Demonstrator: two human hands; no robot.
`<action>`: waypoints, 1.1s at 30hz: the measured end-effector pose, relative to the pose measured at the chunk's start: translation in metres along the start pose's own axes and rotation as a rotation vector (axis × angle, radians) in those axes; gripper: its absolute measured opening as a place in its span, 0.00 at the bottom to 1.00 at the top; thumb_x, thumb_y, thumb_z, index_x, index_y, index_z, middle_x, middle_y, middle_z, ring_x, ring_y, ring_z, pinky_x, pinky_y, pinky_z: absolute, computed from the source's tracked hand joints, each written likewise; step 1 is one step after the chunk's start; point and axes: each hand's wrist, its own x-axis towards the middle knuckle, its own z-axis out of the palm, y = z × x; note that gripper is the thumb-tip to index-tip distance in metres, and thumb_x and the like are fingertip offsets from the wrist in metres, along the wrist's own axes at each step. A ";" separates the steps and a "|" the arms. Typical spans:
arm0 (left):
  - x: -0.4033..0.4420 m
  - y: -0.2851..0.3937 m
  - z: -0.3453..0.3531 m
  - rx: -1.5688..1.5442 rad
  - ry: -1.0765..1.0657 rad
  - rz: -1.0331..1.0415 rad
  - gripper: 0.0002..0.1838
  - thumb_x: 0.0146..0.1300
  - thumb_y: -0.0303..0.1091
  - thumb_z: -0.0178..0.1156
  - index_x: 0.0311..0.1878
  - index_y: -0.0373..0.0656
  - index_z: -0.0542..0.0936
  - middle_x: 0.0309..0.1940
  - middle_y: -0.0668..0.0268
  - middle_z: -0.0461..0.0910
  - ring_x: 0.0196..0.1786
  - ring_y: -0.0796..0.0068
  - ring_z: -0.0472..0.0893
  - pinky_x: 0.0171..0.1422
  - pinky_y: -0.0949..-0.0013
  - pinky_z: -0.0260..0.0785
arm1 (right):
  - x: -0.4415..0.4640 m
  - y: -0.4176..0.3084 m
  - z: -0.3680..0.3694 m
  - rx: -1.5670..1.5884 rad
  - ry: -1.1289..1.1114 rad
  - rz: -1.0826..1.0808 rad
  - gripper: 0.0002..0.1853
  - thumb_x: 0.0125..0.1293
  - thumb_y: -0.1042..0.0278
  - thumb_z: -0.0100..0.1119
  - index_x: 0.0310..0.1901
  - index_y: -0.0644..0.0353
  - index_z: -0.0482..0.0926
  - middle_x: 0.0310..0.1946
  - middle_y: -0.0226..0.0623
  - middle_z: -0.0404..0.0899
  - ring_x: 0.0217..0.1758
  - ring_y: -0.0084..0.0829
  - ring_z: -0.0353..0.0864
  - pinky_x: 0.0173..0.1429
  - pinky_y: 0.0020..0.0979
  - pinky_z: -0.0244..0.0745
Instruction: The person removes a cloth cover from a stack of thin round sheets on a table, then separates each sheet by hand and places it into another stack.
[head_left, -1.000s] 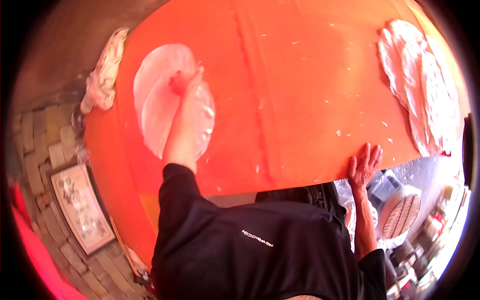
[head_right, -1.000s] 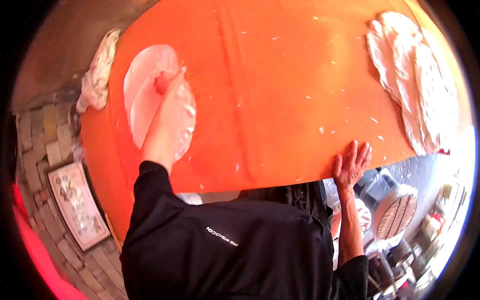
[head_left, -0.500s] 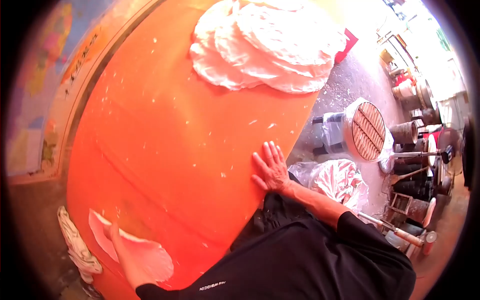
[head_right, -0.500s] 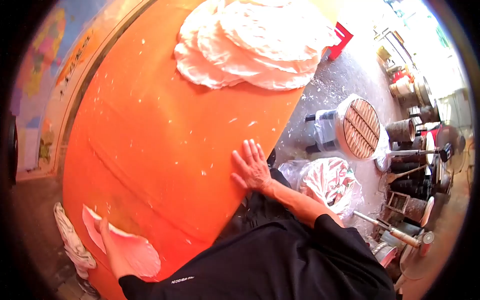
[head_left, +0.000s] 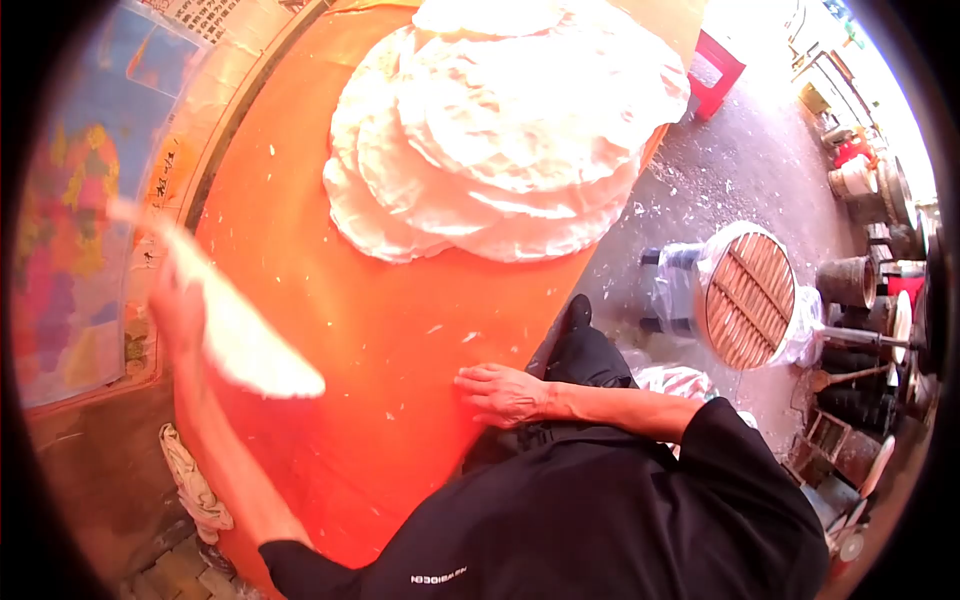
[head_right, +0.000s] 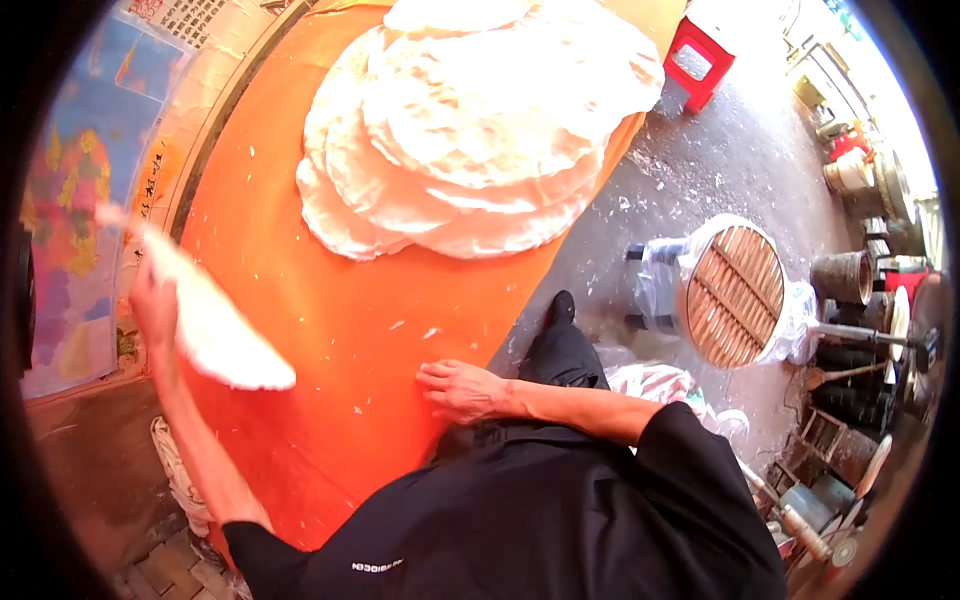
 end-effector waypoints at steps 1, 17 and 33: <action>0.019 0.041 0.029 0.059 0.029 0.223 0.32 0.53 0.21 0.49 0.66 0.38 0.70 0.56 0.56 0.79 0.57 0.66 0.78 0.62 0.68 0.67 | -0.004 0.002 -0.014 0.010 0.001 -0.011 0.22 0.59 0.55 0.60 0.50 0.61 0.76 0.57 0.52 0.72 0.60 0.50 0.71 0.62 0.46 0.67; -0.140 0.217 0.278 -0.687 -0.329 -0.015 0.20 0.55 0.26 0.63 0.53 0.38 0.78 0.32 0.58 0.81 0.35 0.69 0.83 0.40 0.72 0.74 | -0.067 0.063 -0.258 -0.137 0.501 0.588 0.06 0.52 0.77 0.67 0.32 0.61 0.80 0.25 0.43 0.78 0.28 0.43 0.80 0.30 0.35 0.75; -0.151 0.243 0.276 -1.236 -0.406 -0.568 0.15 0.65 0.25 0.57 0.54 0.31 0.74 0.35 0.64 0.80 0.38 0.80 0.80 0.44 0.76 0.75 | 0.074 0.257 -0.356 -0.822 -0.224 0.100 0.35 0.40 0.76 0.65 0.57 0.56 0.74 0.58 0.44 0.71 0.66 0.48 0.65 0.66 0.50 0.60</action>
